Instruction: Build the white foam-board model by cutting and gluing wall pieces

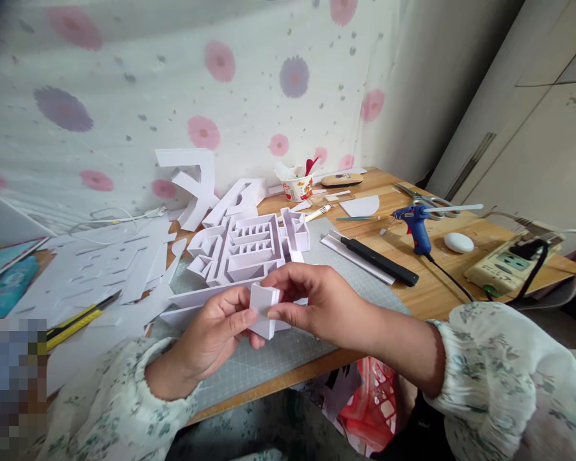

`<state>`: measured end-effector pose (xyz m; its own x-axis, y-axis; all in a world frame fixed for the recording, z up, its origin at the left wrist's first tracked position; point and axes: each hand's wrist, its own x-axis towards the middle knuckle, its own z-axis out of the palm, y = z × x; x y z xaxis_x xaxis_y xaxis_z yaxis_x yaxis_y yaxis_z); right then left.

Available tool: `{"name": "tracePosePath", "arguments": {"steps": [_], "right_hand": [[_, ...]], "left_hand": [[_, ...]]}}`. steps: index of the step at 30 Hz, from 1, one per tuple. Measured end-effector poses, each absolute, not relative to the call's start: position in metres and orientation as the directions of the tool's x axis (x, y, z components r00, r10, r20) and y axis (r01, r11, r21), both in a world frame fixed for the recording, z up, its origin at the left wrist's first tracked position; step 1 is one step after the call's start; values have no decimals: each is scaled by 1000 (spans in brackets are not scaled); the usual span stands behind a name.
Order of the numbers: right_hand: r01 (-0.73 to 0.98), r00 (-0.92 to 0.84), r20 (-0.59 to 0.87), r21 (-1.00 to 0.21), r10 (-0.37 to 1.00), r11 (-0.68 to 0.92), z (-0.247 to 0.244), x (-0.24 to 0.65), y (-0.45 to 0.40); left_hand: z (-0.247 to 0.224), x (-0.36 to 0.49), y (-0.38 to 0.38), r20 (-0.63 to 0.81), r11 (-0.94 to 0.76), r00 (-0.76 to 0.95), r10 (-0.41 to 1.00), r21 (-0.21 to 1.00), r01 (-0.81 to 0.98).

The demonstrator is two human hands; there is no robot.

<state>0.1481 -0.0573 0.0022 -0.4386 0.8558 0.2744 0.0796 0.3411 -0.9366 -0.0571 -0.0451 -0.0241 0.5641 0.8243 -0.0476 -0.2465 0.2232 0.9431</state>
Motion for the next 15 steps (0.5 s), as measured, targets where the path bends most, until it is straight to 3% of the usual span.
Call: {"name": "tracePosePath", "arguments": {"steps": [9, 15], "right_hand": [[223, -379, 305, -887, 874, 406, -1, 145, -61], [227, -400, 280, -892, 873, 391, 4, 144, -62]], "left_hand": [[-27, -55, -46, -57, 211, 520, 853, 947, -242], [-32, -57, -46, -16, 202, 581, 814, 945, -256]]}}
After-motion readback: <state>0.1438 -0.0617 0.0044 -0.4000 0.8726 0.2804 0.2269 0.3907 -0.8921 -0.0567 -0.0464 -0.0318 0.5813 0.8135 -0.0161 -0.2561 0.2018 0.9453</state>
